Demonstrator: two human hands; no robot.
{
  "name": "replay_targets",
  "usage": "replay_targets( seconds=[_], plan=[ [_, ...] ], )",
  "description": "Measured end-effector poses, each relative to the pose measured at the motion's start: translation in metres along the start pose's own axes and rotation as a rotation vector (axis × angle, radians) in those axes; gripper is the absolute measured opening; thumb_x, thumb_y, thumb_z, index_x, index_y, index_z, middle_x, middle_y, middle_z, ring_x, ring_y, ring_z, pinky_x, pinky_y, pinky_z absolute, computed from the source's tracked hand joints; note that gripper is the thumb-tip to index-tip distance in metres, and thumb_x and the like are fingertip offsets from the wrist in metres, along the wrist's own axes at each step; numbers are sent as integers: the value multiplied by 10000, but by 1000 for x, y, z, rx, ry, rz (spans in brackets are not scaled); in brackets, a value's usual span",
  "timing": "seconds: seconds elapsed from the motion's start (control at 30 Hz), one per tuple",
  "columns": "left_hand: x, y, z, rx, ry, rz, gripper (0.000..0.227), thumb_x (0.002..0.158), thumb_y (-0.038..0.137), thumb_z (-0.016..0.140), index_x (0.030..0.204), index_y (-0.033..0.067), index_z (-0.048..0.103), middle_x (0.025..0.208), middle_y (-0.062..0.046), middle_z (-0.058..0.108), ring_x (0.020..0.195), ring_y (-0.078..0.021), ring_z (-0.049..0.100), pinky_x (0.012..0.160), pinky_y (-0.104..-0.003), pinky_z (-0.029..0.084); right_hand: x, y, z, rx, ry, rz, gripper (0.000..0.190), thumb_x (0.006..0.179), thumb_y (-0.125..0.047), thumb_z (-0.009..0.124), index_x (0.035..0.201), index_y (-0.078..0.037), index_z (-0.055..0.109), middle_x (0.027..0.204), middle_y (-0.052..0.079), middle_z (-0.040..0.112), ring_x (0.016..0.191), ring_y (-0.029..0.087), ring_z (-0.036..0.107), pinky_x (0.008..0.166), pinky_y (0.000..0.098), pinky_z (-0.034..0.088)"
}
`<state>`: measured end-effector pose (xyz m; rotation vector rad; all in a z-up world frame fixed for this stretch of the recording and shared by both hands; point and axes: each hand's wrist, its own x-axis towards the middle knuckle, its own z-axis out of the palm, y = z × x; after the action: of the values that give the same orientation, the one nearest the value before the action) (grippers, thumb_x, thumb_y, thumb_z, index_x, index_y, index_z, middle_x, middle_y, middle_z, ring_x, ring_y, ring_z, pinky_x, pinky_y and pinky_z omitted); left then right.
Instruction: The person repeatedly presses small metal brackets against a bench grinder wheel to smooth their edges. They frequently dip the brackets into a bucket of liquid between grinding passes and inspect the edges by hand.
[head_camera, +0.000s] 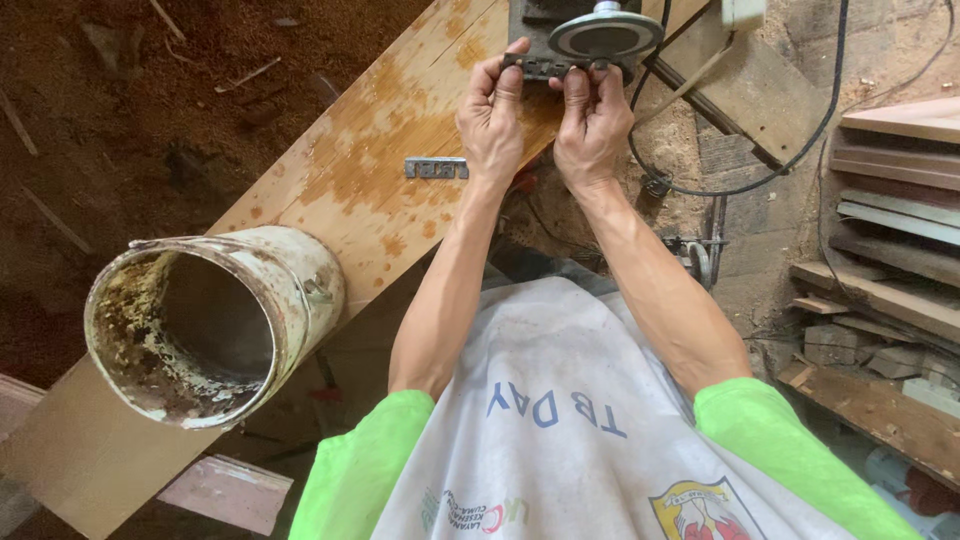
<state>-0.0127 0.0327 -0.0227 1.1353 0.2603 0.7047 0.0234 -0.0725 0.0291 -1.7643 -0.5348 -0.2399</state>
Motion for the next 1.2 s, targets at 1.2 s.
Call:
replay_targets(
  seconds=[1.2],
  plan=[
    [-8,25,20,163,95,-55,235,1087,264,628,1223,98,725,1032,23,755,918,-49,633,811,-229,532,9,13,-21,123,-83,111,226,1120,-205,614,1008,-15,566,911,104,727,811,169,760,729,292,649]
  ],
)
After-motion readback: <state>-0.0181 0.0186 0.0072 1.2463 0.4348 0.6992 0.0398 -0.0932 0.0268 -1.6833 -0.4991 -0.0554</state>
